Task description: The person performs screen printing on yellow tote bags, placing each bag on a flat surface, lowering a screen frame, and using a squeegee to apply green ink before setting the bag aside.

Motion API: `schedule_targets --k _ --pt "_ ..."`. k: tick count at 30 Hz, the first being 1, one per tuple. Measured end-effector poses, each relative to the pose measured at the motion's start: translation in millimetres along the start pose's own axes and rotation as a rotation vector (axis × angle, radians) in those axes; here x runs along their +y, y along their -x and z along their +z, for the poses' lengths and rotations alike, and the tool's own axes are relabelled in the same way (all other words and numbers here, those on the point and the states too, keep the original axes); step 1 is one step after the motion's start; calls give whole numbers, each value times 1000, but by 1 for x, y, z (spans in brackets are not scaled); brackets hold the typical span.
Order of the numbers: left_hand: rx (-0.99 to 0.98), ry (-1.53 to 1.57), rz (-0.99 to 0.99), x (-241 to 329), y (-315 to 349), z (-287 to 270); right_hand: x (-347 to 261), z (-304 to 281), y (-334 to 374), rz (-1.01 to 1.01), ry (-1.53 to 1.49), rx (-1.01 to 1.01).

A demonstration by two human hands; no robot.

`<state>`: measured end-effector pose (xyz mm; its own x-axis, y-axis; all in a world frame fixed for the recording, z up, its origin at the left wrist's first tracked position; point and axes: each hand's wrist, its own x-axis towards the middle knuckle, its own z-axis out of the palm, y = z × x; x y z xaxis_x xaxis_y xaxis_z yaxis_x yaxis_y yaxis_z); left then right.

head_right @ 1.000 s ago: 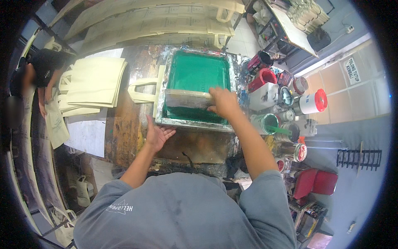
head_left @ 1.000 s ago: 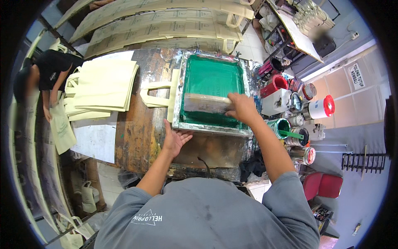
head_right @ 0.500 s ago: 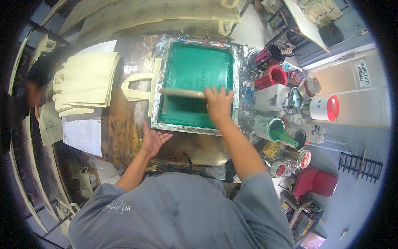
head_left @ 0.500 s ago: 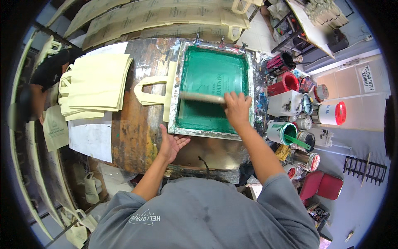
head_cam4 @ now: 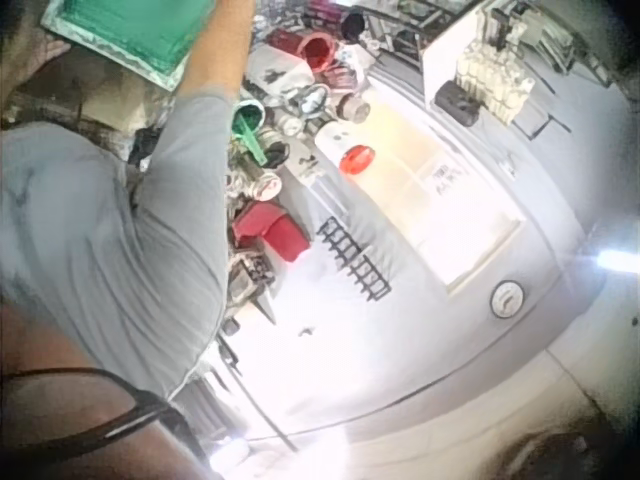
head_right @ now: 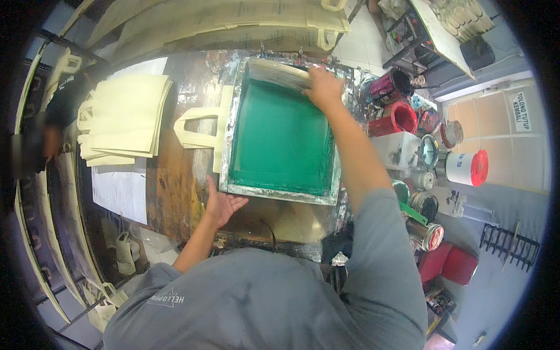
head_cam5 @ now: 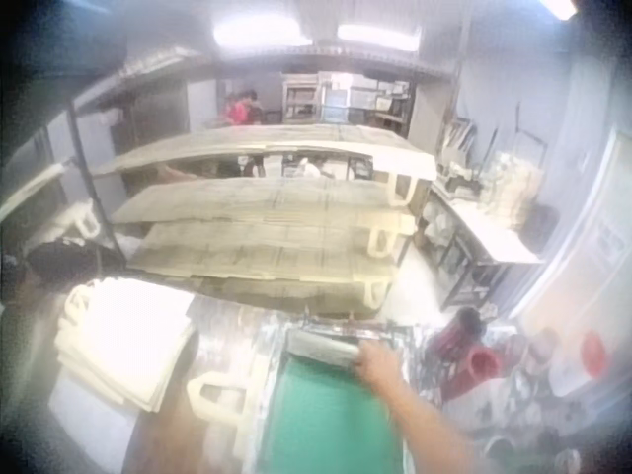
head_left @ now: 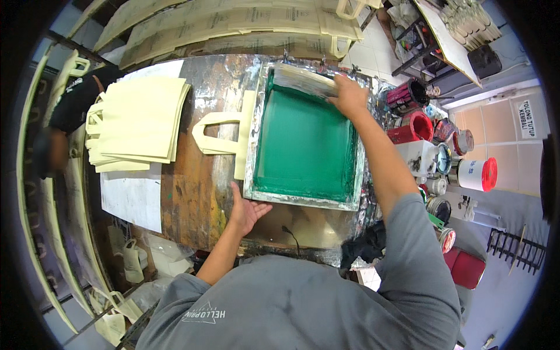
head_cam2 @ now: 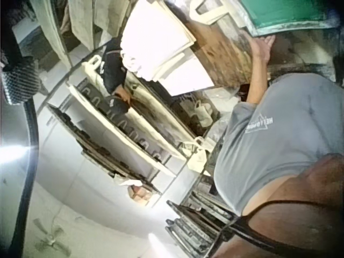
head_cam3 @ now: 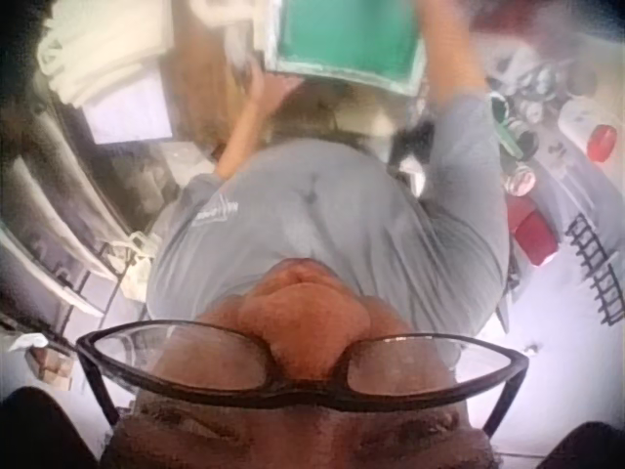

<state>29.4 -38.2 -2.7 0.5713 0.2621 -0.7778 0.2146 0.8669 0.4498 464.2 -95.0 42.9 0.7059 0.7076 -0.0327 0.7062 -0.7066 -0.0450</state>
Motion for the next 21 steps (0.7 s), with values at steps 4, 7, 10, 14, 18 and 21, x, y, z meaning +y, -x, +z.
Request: schedule_targets --k 4,7,10,14,18,21 --pt "77 -593 -425 27 3 -17 16 -4 -7 -19 -14 71" --pt "107 -915 129 63 5 4 6 5 -19 -28 21 139" --pt "169 -1329 922 129 -15 65 0 35 -23 -50 147 138" --pt "115 -1513 1647 195 -99 161 -6 28 -23 -122 126 109" --pt "157 -1881 1657 204 -173 198 1 29 -16 -250 75 188" --pt "242 -2031 1411 192 -198 200 3 34 -7 -259 49 167"
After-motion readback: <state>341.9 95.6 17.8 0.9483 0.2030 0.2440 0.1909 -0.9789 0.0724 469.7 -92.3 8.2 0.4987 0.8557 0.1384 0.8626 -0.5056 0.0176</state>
